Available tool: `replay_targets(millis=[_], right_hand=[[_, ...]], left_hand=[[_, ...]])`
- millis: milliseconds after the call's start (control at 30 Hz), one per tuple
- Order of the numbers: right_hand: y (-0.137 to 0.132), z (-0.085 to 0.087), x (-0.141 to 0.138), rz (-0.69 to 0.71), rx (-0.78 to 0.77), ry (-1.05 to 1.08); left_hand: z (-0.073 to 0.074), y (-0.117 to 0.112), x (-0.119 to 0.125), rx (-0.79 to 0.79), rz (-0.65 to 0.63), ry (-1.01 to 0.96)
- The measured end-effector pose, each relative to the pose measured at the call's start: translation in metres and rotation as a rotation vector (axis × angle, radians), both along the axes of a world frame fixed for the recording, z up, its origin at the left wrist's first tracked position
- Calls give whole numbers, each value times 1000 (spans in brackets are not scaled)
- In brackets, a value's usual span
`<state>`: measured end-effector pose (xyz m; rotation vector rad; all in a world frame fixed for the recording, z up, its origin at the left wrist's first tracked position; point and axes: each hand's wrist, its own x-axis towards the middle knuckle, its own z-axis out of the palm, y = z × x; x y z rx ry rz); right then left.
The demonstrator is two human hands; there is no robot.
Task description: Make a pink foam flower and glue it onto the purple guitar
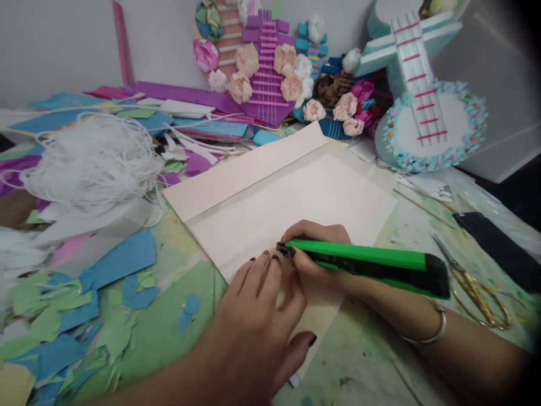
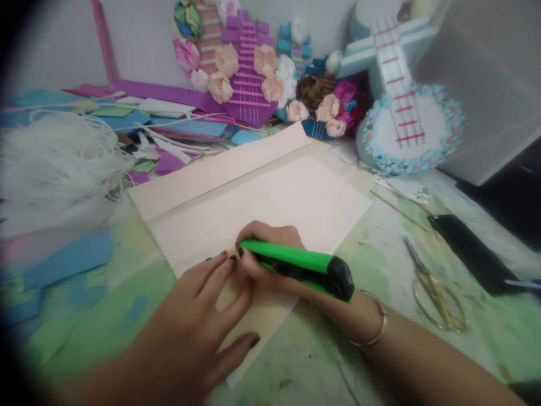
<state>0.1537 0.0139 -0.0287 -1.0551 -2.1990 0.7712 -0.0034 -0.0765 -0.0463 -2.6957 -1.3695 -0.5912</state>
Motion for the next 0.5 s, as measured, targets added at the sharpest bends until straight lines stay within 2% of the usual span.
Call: replay_targets(millis=[167, 500], right_hand=[[-1, 6, 1, -3, -24, -41], [0, -4, 4, 24, 47, 15]], left_hand=[[1, -1, 1, 49, 10, -8], [2, 0, 3, 73, 23, 8]])
